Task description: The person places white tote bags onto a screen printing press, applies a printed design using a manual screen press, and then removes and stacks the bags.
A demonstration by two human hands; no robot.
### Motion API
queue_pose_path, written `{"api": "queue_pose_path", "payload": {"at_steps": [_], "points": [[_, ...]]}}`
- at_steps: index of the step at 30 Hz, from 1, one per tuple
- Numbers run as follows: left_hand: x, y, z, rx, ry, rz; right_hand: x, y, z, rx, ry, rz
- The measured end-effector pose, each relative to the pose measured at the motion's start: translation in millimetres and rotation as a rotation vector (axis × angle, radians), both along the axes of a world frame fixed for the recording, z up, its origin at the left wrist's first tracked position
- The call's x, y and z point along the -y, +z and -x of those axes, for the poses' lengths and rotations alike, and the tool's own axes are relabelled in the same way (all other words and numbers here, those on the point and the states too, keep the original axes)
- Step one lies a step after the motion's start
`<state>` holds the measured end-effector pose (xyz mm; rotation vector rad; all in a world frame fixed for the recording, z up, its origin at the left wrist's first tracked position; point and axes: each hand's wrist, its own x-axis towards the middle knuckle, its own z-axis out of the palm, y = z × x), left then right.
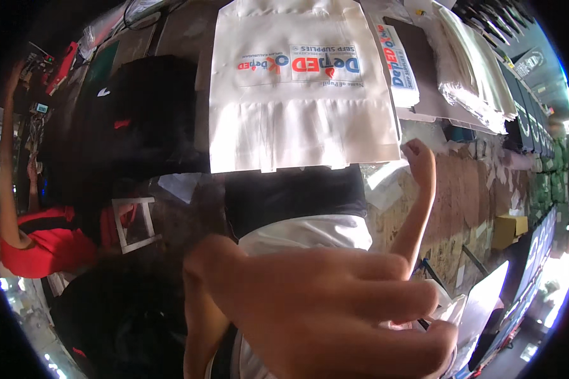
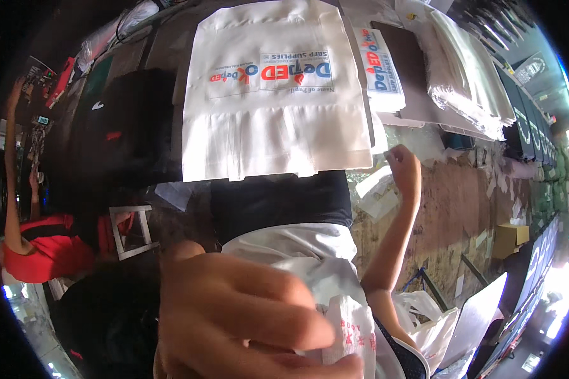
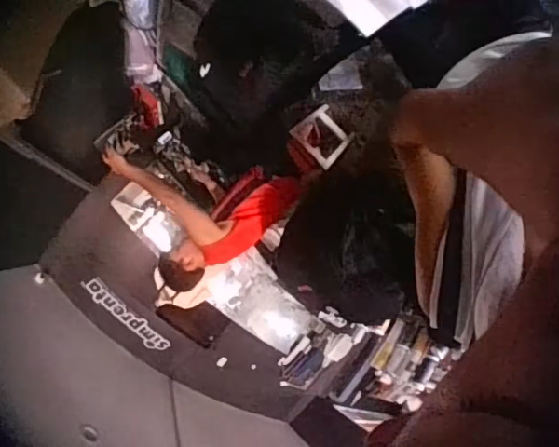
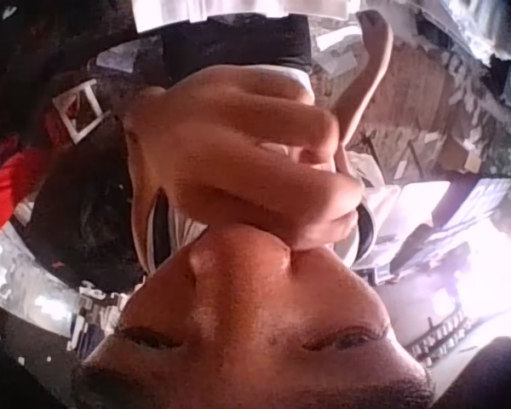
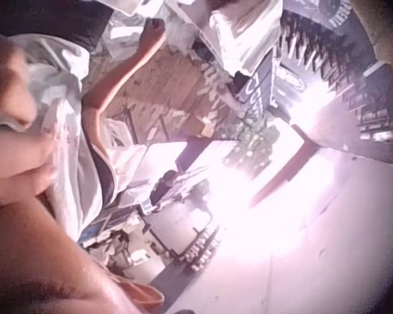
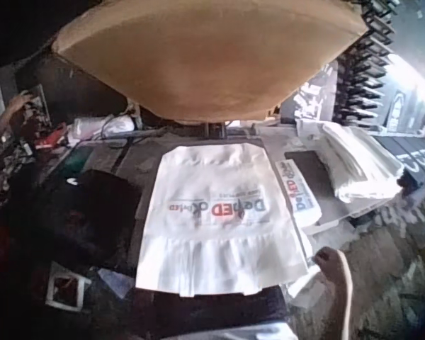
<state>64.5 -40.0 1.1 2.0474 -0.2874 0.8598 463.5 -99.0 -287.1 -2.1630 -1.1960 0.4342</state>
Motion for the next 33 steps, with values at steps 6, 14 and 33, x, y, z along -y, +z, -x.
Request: {"api": "queue_pose_path", "payload": {"at_steps": [6, 14, 33], "points": [[1, -43, 16, 0.278, 0.181, -0.114, -57, 132, 89, -0.072, 0.171, -0.511], [-3, -142, 1, -0.231, 0.257, 0.558, -156, 154, 123, 0.286, 0.587, -0.35], [32, -261, -46, 0.022, 0.592, 1.355, -400, 129, 64, 0.682, 0.586, -0.287]]}}
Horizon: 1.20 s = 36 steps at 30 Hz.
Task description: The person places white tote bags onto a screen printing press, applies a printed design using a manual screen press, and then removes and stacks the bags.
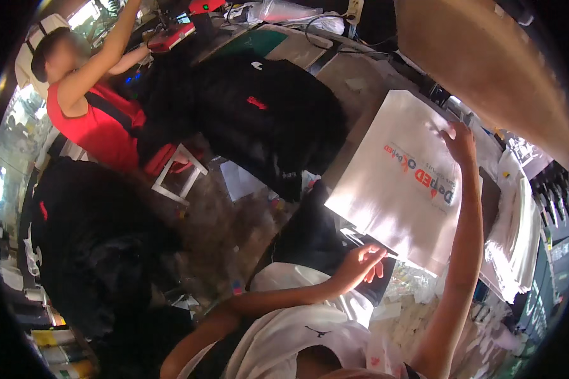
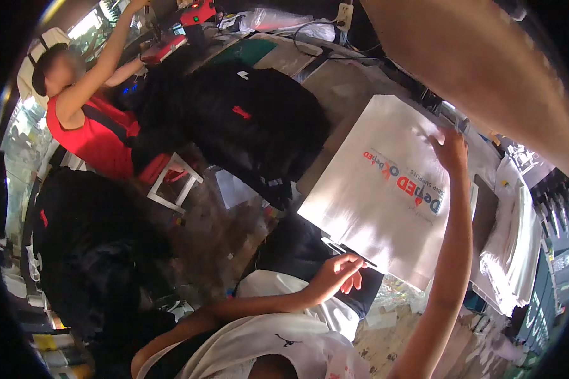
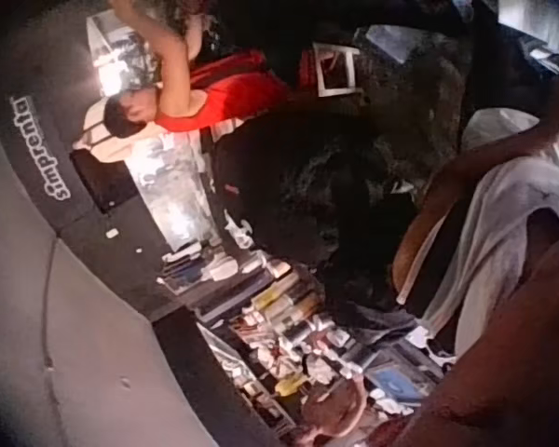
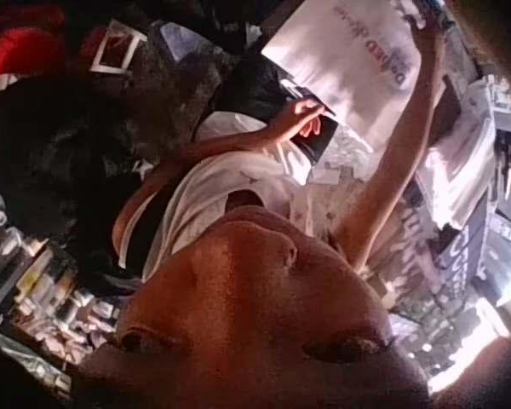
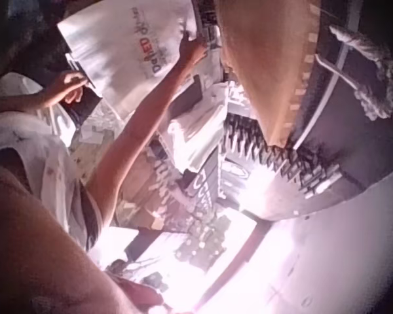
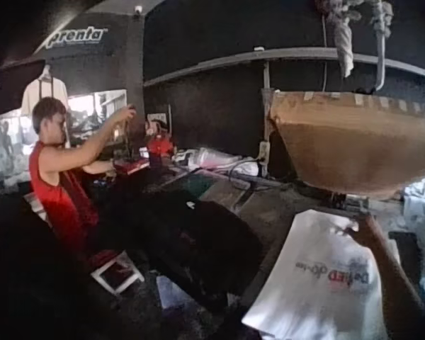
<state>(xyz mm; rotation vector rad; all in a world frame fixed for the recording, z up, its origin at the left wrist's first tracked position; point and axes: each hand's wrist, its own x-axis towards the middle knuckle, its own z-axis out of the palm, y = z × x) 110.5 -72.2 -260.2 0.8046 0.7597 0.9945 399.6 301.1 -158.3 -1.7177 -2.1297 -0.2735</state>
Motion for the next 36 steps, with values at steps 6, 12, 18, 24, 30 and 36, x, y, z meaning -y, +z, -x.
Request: {"api": "queue_pose_path", "payload": {"at_steps": [6, 12, 18, 24, 30, 36], "points": [[1, 12, -5, 0.011, -0.016, -0.035, -30, -4, -32, 0.0, -0.023, 0.028], [0, -5, -5, -0.003, 0.003, 0.019, -16, 17, -31, -0.084, 0.001, 0.067], [10, -54, 21, -0.541, 0.003, -0.356, 148, 76, -22, -0.086, -0.019, 0.092], [35, -53, 33, -0.755, 0.036, -0.935, 366, 152, -15, -0.165, -0.011, 0.019], [23, -78, -3, -0.753, -0.285, -0.845, 570, 263, -29, 0.087, -0.584, 0.114], [55, 61, -119, -0.054, -0.6, -0.548, 880, 297, -26, 0.098, -1.229, -0.065]]}}
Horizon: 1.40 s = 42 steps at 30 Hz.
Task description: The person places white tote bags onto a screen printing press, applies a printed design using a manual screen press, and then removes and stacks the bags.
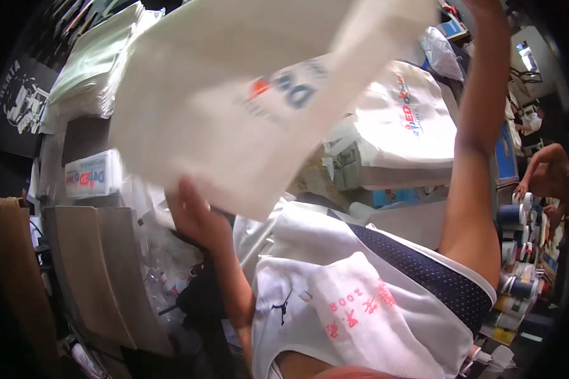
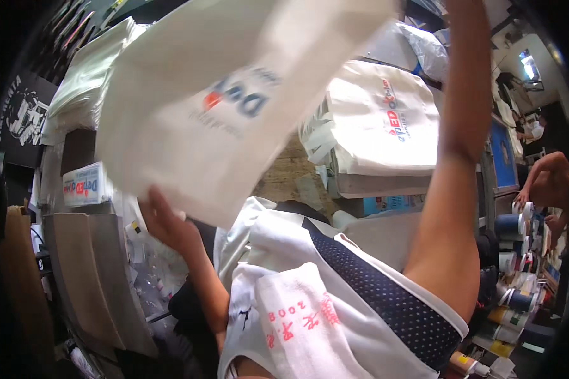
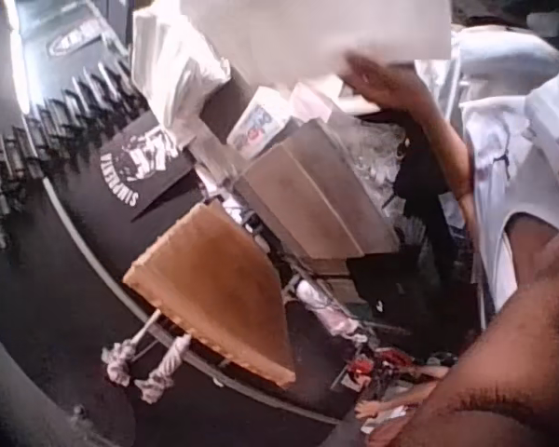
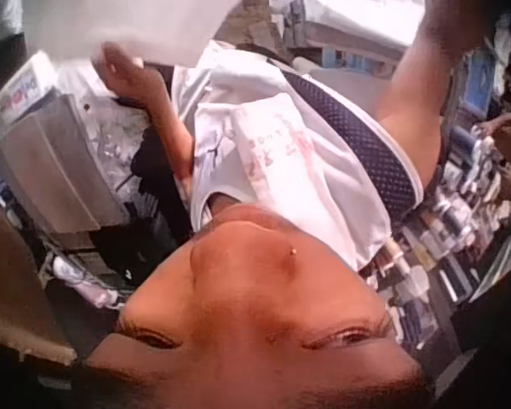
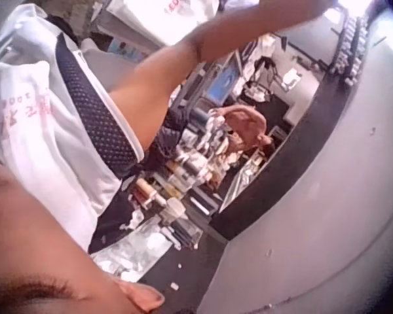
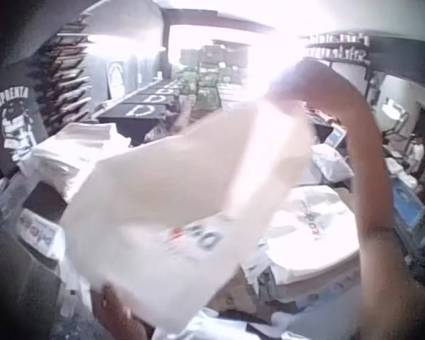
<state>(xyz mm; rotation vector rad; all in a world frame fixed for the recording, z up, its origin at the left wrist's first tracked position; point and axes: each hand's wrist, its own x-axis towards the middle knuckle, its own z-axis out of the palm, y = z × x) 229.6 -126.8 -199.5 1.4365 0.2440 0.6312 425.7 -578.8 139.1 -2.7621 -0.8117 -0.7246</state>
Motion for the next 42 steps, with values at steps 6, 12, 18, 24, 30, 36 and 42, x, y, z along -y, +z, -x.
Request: {"api": "queue_pose_path", "payload": {"at_steps": [6, 12, 18, 24, 30, 36, 42], "points": [[113, 47, -85, 0.144, -0.667, -0.295, 254, -119, 136, -0.305, -0.762, -0.379], [223, -47, -105, 0.081, -0.949, -0.41, 330, -234, 219, -1.215, -0.929, -0.863], [233, -65, -92, 0.093, -0.868, -0.469, 342, -281, 209, -1.207, -1.311, -0.717], [252, -47, -82, 0.025, -0.881, -0.65, 341, -274, 186, -0.984, -1.299, -0.716], [259, -69, -89, 0.098, -0.885, -0.578, 65, -229, 211, -0.367, -0.928, -0.526], [267, -72, -83, 0.092, -0.938, -0.621, 60, -222, 229, -0.371, -1.008, -0.497], [257, -71, -79, 0.073, -0.941, -0.523, 282, -259, 84, -0.791, -1.245, 0.277]]}}
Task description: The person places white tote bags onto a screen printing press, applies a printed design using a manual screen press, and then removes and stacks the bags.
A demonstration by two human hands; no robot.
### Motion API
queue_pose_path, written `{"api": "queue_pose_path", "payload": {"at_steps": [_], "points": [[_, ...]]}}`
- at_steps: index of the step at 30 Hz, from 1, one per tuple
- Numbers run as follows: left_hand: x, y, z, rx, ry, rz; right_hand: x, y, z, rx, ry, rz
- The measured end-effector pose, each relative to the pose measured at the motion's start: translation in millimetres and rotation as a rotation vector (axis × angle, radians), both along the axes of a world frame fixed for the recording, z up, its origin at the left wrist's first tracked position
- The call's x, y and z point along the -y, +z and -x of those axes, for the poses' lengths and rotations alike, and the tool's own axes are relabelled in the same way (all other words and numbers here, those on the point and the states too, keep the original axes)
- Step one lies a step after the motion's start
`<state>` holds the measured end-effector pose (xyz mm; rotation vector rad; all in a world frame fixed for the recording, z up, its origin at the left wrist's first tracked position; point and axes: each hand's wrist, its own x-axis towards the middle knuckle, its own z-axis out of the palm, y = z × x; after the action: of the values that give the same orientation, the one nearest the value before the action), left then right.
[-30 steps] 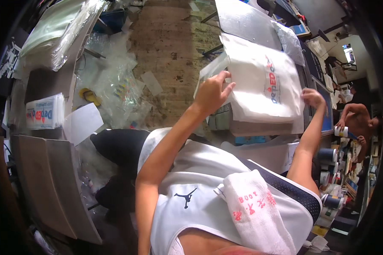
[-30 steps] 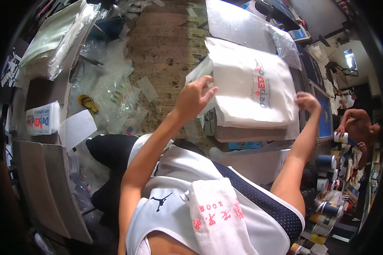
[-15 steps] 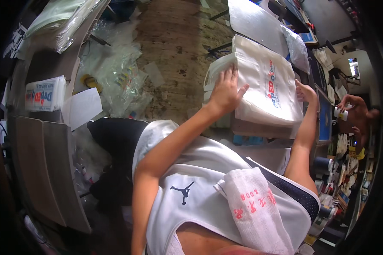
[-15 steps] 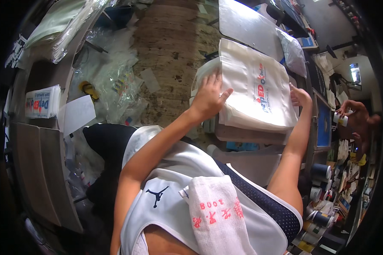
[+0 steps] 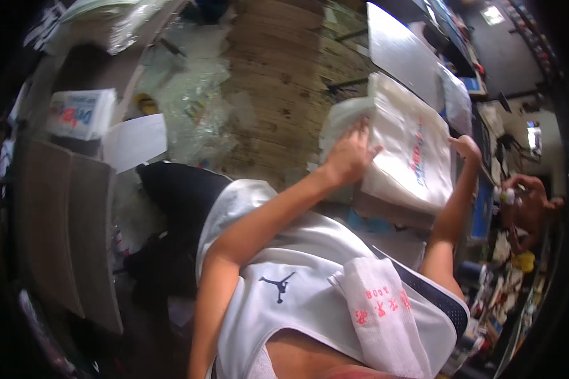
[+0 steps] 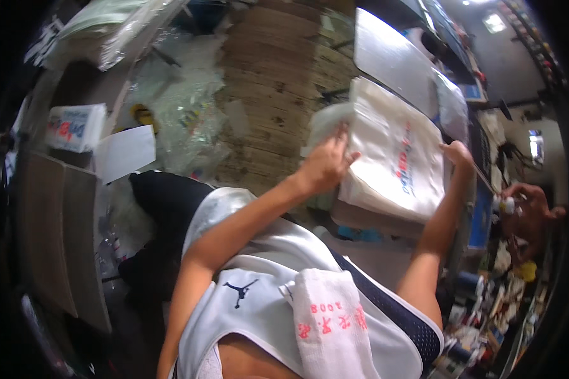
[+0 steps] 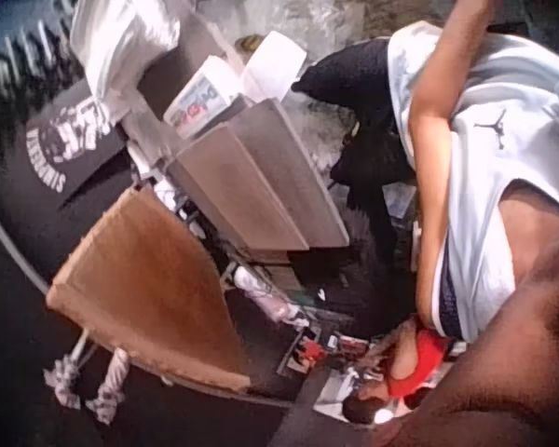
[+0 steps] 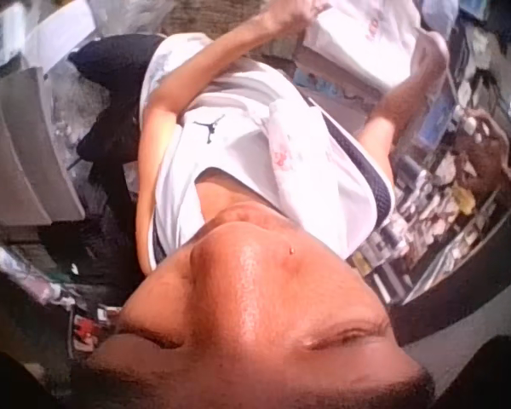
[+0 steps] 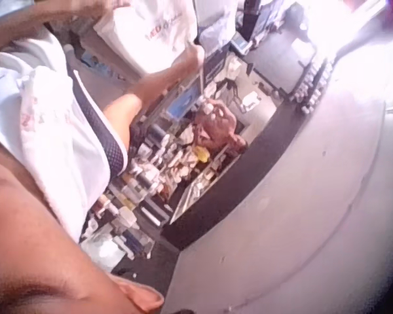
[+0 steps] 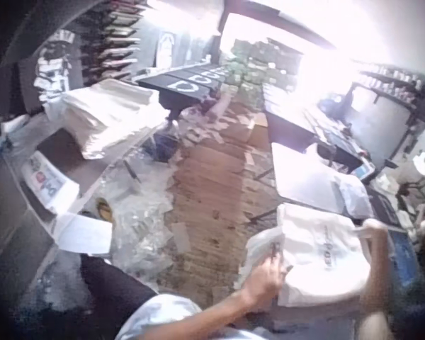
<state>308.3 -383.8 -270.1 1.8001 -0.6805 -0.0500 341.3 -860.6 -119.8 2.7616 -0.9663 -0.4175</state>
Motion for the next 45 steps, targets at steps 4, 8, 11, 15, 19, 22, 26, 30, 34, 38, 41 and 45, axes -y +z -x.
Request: {"api": "queue_pose_path", "payload": {"at_steps": [4, 8, 11, 15, 19, 22, 26, 30, 34, 38, 41, 45], "points": [[-50, 2, 11, 0.159, 0.181, 0.088, -141, 27, -87, 0.346, 0.826, -0.168], [-124, -23, 22, 0.055, 0.365, 0.114, -362, 45, -148, 0.451, 1.3, -0.411], [-181, -75, 27, 0.017, 0.555, 0.041, -482, 26, -202, 0.282, 1.631, -0.287], [-241, -129, 51, -0.114, 0.748, -0.078, -653, 12, -284, 0.421, 1.842, -0.389], [-247, -130, 50, -0.138, 0.786, 0.006, -790, 1, -375, 0.64, 1.669, -0.635], [-243, -142, 52, -0.166, 0.779, -0.089, -832, -21, -422, 0.819, 1.507, -0.608], [-247, -131, 48, -0.216, 0.777, 0.078, -859, -24, -446, 0.443, 1.357, -0.674], [-249, -137, 49, -0.248, 0.763, 0.14, -886, -25, -425, 0.501, 1.472, -0.378], [-249, -144, 38, -0.185, 0.7, 0.051, -894, -31, -409, 0.623, 1.5, -0.173], [-252, -146, 36, -0.197, 0.722, 0.095, -908, -33, -403, 0.628, 1.438, -0.165], [-258, -146, 35, -0.234, 0.715, 0.09, -909, -33, -415, 0.637, 1.435, -0.177], [-255, -149, 33, -0.363, 0.674, 0.316, -879, -4, -427, 0.746, 1.357, -0.309]]}}
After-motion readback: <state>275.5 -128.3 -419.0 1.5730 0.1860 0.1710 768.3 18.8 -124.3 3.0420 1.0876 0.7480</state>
